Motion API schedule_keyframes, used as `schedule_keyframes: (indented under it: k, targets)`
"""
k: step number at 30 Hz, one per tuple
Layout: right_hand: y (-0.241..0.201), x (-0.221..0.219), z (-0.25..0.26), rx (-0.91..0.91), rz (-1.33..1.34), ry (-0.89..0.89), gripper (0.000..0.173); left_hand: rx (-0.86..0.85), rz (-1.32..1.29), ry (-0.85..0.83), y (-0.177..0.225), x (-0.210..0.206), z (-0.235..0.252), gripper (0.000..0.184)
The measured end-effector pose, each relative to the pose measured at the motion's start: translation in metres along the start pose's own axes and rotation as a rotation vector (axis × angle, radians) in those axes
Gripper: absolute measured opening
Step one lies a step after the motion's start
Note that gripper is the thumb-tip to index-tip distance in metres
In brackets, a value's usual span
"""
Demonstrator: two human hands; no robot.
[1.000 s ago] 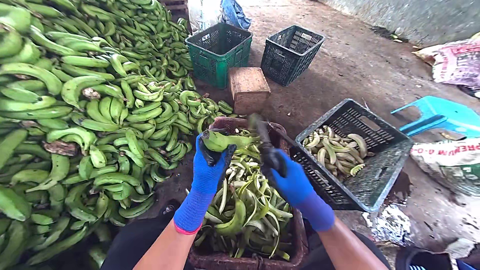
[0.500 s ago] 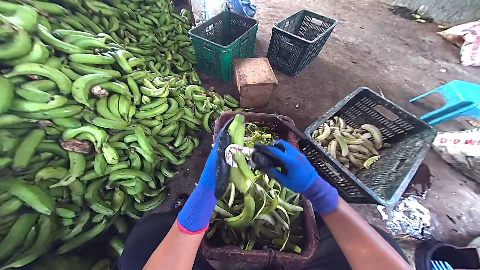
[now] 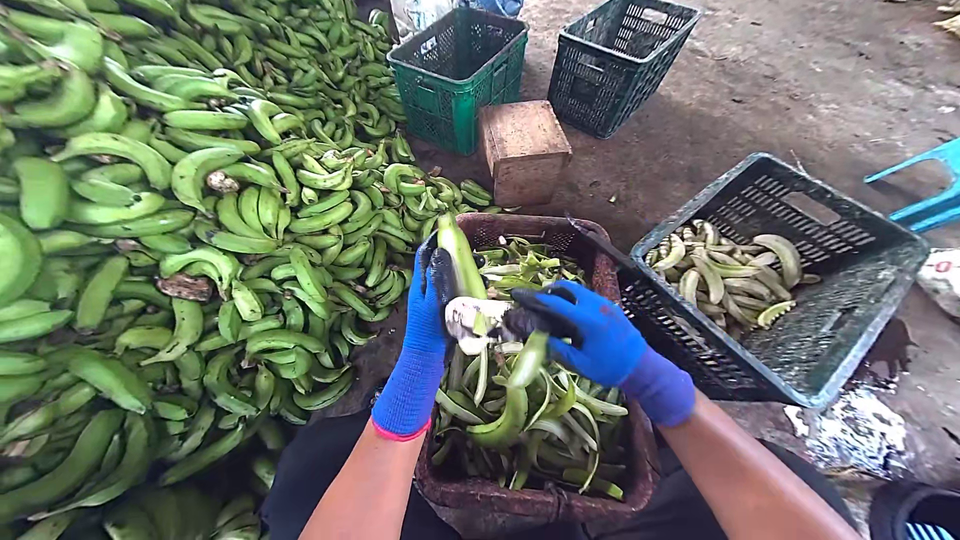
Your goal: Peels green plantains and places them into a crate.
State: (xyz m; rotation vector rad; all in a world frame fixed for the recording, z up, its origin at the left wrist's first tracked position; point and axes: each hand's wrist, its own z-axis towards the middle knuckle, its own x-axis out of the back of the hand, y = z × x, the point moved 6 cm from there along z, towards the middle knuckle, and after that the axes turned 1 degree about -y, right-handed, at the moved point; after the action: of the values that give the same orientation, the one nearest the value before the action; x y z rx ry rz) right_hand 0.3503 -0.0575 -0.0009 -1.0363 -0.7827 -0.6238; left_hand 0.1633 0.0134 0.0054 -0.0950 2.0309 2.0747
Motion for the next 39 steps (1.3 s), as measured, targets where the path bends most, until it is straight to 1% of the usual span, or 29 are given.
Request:
schedule_keyframes:
  k: [2, 4, 6, 7, 8, 11, 12, 13, 14, 15, 16, 17, 19, 20, 21, 23, 26, 28, 30, 31, 32, 33, 34, 36, 37, 39]
  targets:
    - [0.012, 0.016, 0.017, -0.036, -0.074, 0.072, 0.052, 0.002, 0.140, -0.125, 0.002, -0.009, -0.009, 0.041]
    - [0.027, 0.037, 0.027, -0.113, -0.121, 0.147, 0.054, 0.077, 0.307, -0.308, 0.000, -0.017, -0.019, 0.044]
    - [0.036, 0.050, 0.028, -0.199, -0.134, 0.172, 0.055, 0.139, 0.314, -0.408, -0.006, -0.022, -0.022, 0.046]
    - [0.037, 0.049, 0.025, -0.214, -0.126, 0.166, 0.056, 0.149, 0.270, -0.395, -0.011, -0.020, -0.019, 0.046]
    - [0.034, 0.045, 0.021, -0.194, -0.114, 0.154, 0.056, 0.142, 0.203, -0.337, -0.016, -0.016, -0.013, 0.046]
    - [0.009, 0.016, 0.005, -0.014, -0.086, 0.074, 0.054, 0.095, -0.047, -0.040, -0.026, 0.004, 0.005, 0.043]
    - [0.001, 0.008, 0.001, 0.039, -0.104, 0.069, 0.051, 0.080, -0.113, 0.070, -0.023, 0.009, 0.007, 0.043]
    - [-0.004, 0.005, 0.001, 0.067, -0.121, 0.082, 0.050, 0.054, -0.148, 0.144, -0.019, 0.012, 0.007, 0.043]
    - [-0.006, 0.006, 0.003, 0.071, -0.133, 0.091, 0.049, 0.027, -0.153, 0.167, -0.015, 0.011, 0.006, 0.043]
    - [-0.004, 0.010, 0.007, 0.054, -0.136, 0.096, 0.050, 0.008, -0.138, 0.148, -0.012, 0.008, 0.004, 0.043]
    - [0.001, 0.016, 0.012, 0.018, -0.127, 0.098, 0.051, -0.002, -0.101, 0.082, -0.010, 0.002, 0.002, 0.042]
    - [0.008, 0.024, 0.017, -0.034, -0.106, 0.095, 0.053, 0.004, -0.024, -0.022, -0.009, -0.006, -0.003, 0.044]
    - [0.023, 0.037, 0.024, -0.156, -0.046, 0.068, 0.053, 0.091, 0.136, -0.286, -0.011, -0.022, -0.014, 0.046]
    - [0.029, 0.039, 0.025, -0.206, -0.044, 0.050, 0.051, 0.139, 0.195, -0.397, -0.013, -0.028, -0.017, 0.049]
    - [0.032, 0.039, 0.026, -0.252, -0.036, 0.027, 0.050, 0.171, 0.234, -0.464, -0.017, -0.030, -0.017, 0.050]
    - [0.034, 0.032, 0.025, -0.334, -0.015, -0.034, 0.048, 0.197, 0.294, -0.527, -0.025, -0.028, -0.013, 0.052]
    - [0.036, 0.020, 0.023, -0.449, -0.020, -0.112, 0.048, 0.223, 0.362, -0.548, -0.029, -0.024, -0.010, 0.053]
    - [0.038, 0.019, 0.024, -0.541, -0.023, -0.101, 0.047, 0.224, 0.389, -0.594, -0.030, -0.027, -0.012, 0.052]
    - [0.052, 0.024, 0.024, -0.666, -0.049, -0.050, 0.047, 0.208, 0.410, -0.717, -0.033, -0.038, -0.021, 0.055]
    - [0.061, 0.027, 0.024, -0.692, -0.084, -0.025, 0.049, 0.208, 0.432, -0.740, -0.035, -0.041, -0.025, 0.057]
    - [0.066, 0.029, 0.023, -0.691, -0.116, -0.022, 0.053, 0.206, 0.440, -0.697, -0.035, -0.042, -0.024, 0.057]
    - [0.065, 0.029, 0.023, -0.664, -0.132, -0.033, 0.053, 0.208, 0.411, -0.604, -0.033, -0.041, -0.019, 0.055]
    - [0.059, 0.026, 0.023, -0.612, -0.133, -0.067, 0.051, 0.205, 0.338, -0.468, -0.034, -0.036, -0.011, 0.052]
    - [0.041, 0.013, 0.018, -0.449, -0.095, -0.118, 0.048, 0.213, 0.081, -0.171, -0.041, -0.022, 0.006, 0.043]
    - [0.029, 0.007, 0.015, -0.349, -0.071, -0.093, 0.047, 0.224, -0.088, -0.061, -0.044, -0.015, 0.012, 0.040]
    - [0.015, 0.001, 0.007, -0.145, -0.082, 0.049, 0.046, 0.249, -0.391, 0.082, -0.045, -0.009, 0.019, 0.037]
